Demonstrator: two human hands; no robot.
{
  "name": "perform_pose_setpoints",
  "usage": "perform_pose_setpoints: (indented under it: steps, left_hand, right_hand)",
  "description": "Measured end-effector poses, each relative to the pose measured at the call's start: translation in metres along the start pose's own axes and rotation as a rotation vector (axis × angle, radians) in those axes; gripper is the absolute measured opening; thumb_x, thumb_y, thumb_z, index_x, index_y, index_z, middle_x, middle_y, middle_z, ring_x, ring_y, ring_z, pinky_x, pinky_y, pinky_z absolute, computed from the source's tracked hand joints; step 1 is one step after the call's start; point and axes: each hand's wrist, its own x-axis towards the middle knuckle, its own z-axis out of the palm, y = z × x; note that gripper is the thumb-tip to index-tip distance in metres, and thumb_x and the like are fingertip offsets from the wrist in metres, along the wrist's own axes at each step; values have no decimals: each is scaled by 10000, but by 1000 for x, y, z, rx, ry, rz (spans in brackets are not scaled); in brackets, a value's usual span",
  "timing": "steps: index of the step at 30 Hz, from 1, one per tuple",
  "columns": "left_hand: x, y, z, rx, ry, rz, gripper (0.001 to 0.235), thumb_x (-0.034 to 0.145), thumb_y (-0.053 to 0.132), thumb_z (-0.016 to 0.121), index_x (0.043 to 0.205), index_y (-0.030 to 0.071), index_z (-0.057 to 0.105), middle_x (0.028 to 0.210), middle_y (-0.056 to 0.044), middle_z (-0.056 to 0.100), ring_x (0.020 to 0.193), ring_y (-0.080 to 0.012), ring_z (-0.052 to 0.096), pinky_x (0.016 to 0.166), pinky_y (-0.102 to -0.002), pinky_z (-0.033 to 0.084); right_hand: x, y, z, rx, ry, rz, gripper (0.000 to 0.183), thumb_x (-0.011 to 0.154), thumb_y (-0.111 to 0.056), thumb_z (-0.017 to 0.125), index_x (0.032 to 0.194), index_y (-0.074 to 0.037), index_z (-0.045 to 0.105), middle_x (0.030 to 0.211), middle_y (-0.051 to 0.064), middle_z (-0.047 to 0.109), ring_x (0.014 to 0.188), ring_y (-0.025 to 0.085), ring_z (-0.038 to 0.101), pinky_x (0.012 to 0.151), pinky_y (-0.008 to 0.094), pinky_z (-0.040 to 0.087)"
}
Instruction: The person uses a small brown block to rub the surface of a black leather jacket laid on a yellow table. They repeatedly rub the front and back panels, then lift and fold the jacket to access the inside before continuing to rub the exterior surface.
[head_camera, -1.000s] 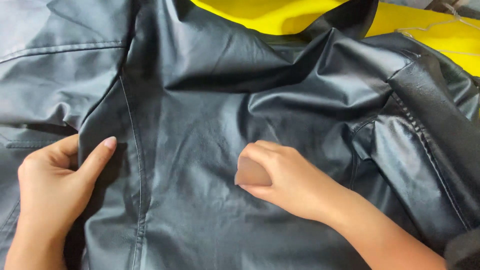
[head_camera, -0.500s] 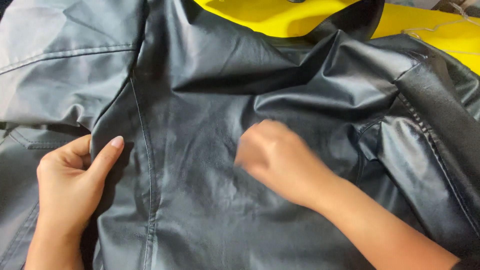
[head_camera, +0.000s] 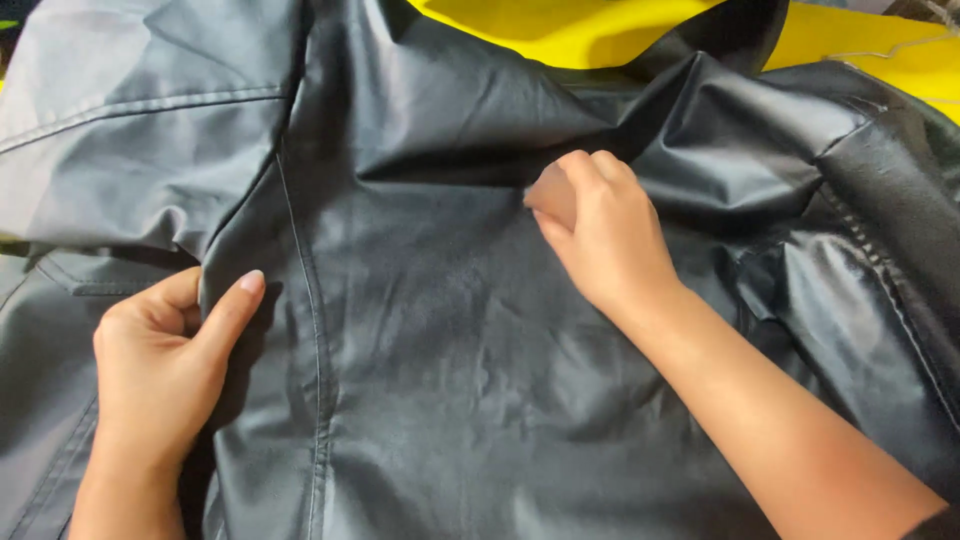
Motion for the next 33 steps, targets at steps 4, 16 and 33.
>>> perform_pose_setpoints:
  steps: [4,16,33]
  left_hand:
    - [3,-4,-2,-28,-12,-2,327,1018,294,768,750,130,676,651,127,474,678,-4,364,607,-201,311]
    - [1,1,-2,22,-26,29,383,1030,313,755,716,129,637,618,118,426,665,-17,327,610,-210,304]
    - [2,4,-3,74,-24,79,558,1027,321,726,635,141,373,611,93,247,638,-64,220,578,-246,211]
  right_hand:
    - [-20,-78,-19,306,-210,-144,155,804,-268,739,927,-174,731,894,46,675,860,251,652,822,382,483]
    - [-20,-112,12,521,-546,-420,416,744,-71,728,1145,-74,619,1101,88,669,1079,292,626,926,369,475]
    - [-29,-139,32,673,-302,-482,342,689,-27,679,1005,-154,657,1060,32,672,999,274,620,948,369,444]
